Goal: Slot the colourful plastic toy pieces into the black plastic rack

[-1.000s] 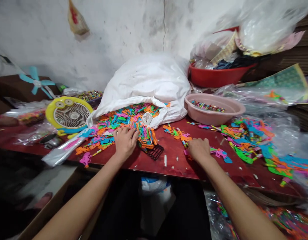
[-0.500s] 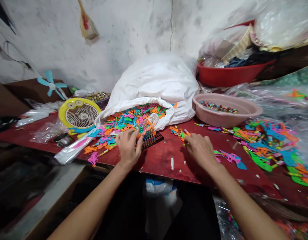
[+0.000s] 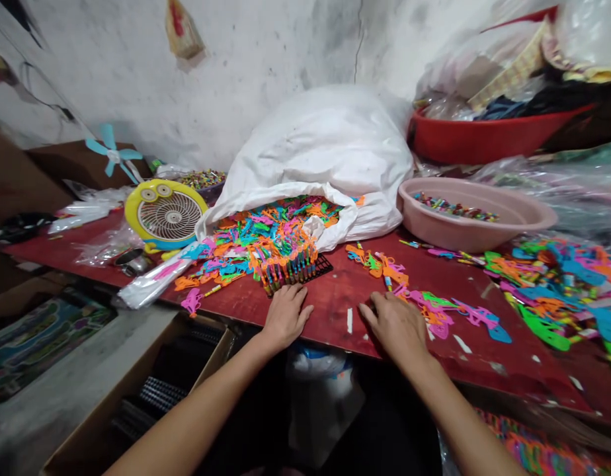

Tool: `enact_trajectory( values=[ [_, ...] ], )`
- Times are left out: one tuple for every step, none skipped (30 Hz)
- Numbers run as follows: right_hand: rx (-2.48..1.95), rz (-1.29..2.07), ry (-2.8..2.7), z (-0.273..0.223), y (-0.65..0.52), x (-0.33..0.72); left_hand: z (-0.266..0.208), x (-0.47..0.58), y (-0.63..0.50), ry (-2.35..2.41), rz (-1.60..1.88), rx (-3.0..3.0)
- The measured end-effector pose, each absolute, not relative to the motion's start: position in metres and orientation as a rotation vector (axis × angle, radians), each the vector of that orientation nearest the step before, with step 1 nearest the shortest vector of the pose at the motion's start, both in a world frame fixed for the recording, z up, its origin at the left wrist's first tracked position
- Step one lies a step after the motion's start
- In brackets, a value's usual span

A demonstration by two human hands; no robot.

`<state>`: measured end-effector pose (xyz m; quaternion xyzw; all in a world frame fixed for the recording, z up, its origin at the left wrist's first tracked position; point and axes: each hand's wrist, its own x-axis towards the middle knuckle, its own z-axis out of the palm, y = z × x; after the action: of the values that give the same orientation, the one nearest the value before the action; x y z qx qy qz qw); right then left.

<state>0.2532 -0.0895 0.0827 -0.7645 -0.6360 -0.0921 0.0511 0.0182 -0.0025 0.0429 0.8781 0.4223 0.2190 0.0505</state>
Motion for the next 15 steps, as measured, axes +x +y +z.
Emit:
enact_trajectory(
  values=[
    [-2.388,-0.290,-1.899,0.084,-0.086,0.250,0.044,0.017,-0.003,1.285,0.672,2.674],
    [-2.434,-0.289,-1.864,0.084,-0.083,0.247,0.045,0.016,-0.004,1.285,0.675,2.677],
    [-2.464,-0.271,-1.834,0.084,-0.081,0.246,0.046,0.014,-0.004,1.281,0.675,2.684],
    [-2.482,-0.235,-1.810,0.084,-0.078,0.245,0.047,0.011,-0.005,1.275,0.677,2.688],
    [-2.494,-0.187,-1.786,0.083,-0.077,0.246,0.047,0.006,-0.005,1.265,0.682,2.688],
    [-2.500,-0.134,-1.760,0.082,-0.076,0.248,0.046,0.001,-0.005,1.249,0.692,2.684],
    [-2.496,-0.085,-1.739,0.081,-0.076,0.252,0.045,-0.006,-0.005,1.228,0.709,2.673],
    [-2.485,-0.040,-1.724,0.079,-0.076,0.256,0.043,-0.013,-0.004,1.204,0.737,2.659],
    [-2.466,-0.004,-1.716,0.076,-0.076,0.262,0.040,-0.021,-0.003,1.175,0.770,2.642],
    [-2.438,0.025,-1.717,0.072,-0.076,0.268,0.036,-0.028,-0.003,1.139,0.809,2.625],
    [-2.414,0.057,-1.712,0.067,-0.077,0.275,0.033,-0.036,-0.003,1.099,0.850,2.608],
    [-2.386,0.091,-1.701,0.062,-0.077,0.282,0.029,-0.043,-0.004,1.058,0.895,2.587],
    [-2.351,0.133,-1.690,0.056,-0.078,0.289,0.027,-0.049,-0.005,1.031,0.948,2.558],
    [-2.316,0.181,-1.673,0.051,-0.079,0.295,0.026,-0.054,-0.006,1.030,1.013,2.523],
    [-2.277,0.230,-1.656,0.047,-0.080,0.300,0.027,-0.058,-0.007,1.072,1.100,2.480]
  ],
)
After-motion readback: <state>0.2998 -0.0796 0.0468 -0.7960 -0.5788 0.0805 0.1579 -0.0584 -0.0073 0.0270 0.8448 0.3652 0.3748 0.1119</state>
